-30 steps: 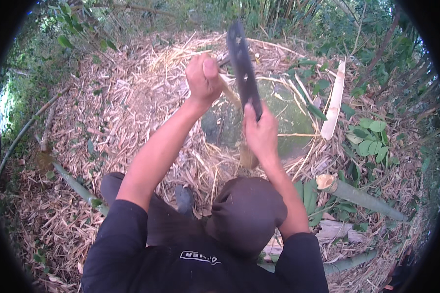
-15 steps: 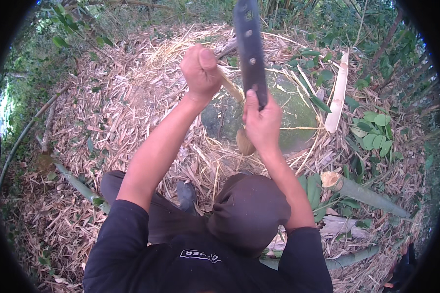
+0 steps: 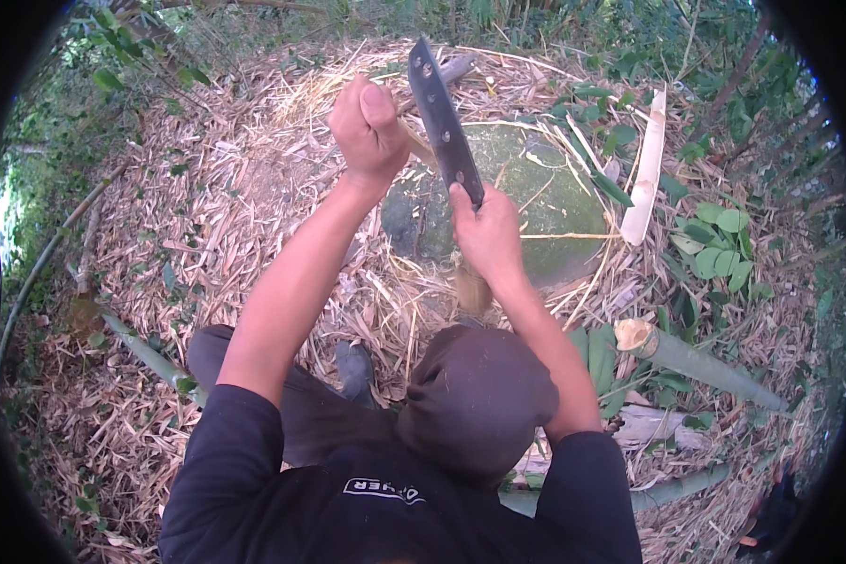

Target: The person sits on the ground in a bamboo grove and uses a machete to shave a long piece of bamboo. They repeatedly scrape the blade along the bamboo to remove the outer layer and thin the stick, creating a pile of shavings on the ground.

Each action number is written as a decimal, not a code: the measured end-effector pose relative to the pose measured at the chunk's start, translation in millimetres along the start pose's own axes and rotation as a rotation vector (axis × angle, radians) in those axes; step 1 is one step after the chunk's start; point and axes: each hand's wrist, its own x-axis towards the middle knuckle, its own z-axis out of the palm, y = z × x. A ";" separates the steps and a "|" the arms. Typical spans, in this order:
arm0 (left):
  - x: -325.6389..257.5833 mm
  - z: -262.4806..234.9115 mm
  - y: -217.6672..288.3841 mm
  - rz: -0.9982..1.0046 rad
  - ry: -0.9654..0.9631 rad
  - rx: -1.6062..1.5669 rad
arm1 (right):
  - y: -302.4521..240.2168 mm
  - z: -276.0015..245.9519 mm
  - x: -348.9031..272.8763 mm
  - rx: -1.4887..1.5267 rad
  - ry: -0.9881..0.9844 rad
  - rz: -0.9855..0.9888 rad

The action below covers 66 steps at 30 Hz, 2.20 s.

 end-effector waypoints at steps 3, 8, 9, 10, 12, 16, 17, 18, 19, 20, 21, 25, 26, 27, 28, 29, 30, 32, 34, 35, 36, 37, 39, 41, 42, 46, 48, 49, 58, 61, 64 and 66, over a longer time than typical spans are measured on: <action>2.6 -0.9 0.9 -0.018 0.020 -0.036 | -13.8 -1.3 -6.3 -0.108 0.039 -0.146; 2.1 13.0 -0.5 -0.069 0.052 0.006 | 9.3 0.2 6.1 -0.145 0.070 -0.067; 1.1 8.7 -2.1 -0.052 0.036 0.009 | 5.0 6.7 8.3 -0.122 0.050 -0.023; -0.9 1.9 -3.5 -0.035 0.021 0.012 | 1.3 4.4 -0.1 -0.296 0.031 -0.073; -0.6 -6.1 -2.8 -0.013 0.001 0.012 | -9.0 6.3 -7.7 -0.143 0.031 -0.101; 6.8 8.1 6.4 -0.006 0.054 0.003 | -28.9 3.3 -5.3 -0.246 0.023 -0.142; 5.9 7.6 6.2 -0.029 0.043 0.001 | -22.2 4.3 3.1 -0.292 0.030 -0.133; 6.1 11.5 5.3 -0.046 0.039 -0.016 | 15.0 0.4 17.7 -0.269 0.058 -0.053; 2.8 8.5 -0.8 -0.062 0.029 -0.009 | 23.4 2.5 19.0 -0.328 0.056 -0.052; -2.4 8.4 -3.9 -0.060 0.018 -0.018 | 28.5 1.5 16.1 -0.391 0.056 -0.051; -2.9 7.6 -3.3 -0.051 0.020 -0.026 | 32.4 1.1 10.1 -0.455 0.053 -0.043; -2.5 -1.2 0.2 -0.097 0.042 0.007 | -31.0 1.5 -6.6 -0.273 0.012 -0.163; -2.3 0.8 0.5 -0.122 0.064 0.007 | -21.0 7.4 -4.9 -0.217 0.039 -0.172; 0.5 9.5 2.8 -0.148 0.092 -0.015 | 4.4 7.3 4.2 -0.196 0.043 -0.130; -1.1 12.4 -7.0 -0.086 0.130 0.045 | 38.1 7.9 15.4 -0.171 0.039 -0.087; -1.9 8.8 -12.4 -0.125 0.118 0.059 | 54.3 10.5 26.2 -0.137 0.026 -0.053; -3.5 -1.1 -19.6 -0.162 0.105 0.093 | 33.5 17.4 19.9 -0.290 0.016 -0.090; -4.0 -9.9 -19.6 -0.220 0.085 0.112 | 12.9 16.6 13.3 -0.383 0.021 -0.187; -6.8 -13.7 -14.4 -0.227 0.070 0.094 | -5.7 17.7 4.1 -0.328 0.049 -0.321; -7.8 -13.0 -11.7 -0.229 0.066 0.083 | -7.8 17.8 7.3 -0.320 0.066 -0.367; -6.9 -10.3 -5.3 -0.213 0.063 0.044 | -8.8 17.2 5.7 -0.313 0.087 -0.403; -10.1 -10.9 -7.5 -0.170 0.075 0.083 | -8.4 16.2 4.4 -0.306 0.110 -0.438; -14.7 -14.3 -18.3 -0.073 0.109 0.148 | 28.0 14.6 16.0 -0.332 0.027 -0.161; -16.5 -19.1 -9.2 -0.231 0.069 -0.026 | 36.6 6.2 25.9 -0.412 -0.013 -0.060; -15.4 -24.4 -6.4 -0.250 0.079 -0.030 | 27.8 9.5 23.4 -0.474 -0.038 -0.095; -19.8 -37.1 5.0 -0.277 0.112 -0.095 | 19.9 15.9 5.4 -0.413 0.019 -0.437; -20.1 -34.0 11.7 -0.339 0.174 -0.116 | 39.6 17.2 16.2 -0.476 0.037 -0.395; -22.1 -38.8 8.6 -0.330 0.155 -0.096 | 54.2 19.3 22.4 -0.495 0.004 -0.288; -21.1 -51.2 -2.4 -0.337 0.179 -0.085 | 75.4 15.4 26.7 -0.605 -0.039 -0.198; -18.1 -38.9 -6.5 -0.277 0.159 -0.090 | 100.8 8.6 49.7 -0.764 -0.047 -0.098; -25.5 -41.5 -1.4 -0.293 0.177 -0.131 | 87.3 12.2 24.8 -0.613 -0.009 -0.204; -21.1 -34.9 12.1 -0.345 0.174 -0.093 | 91.1 12.0 15.4 -0.571 0.033 -0.233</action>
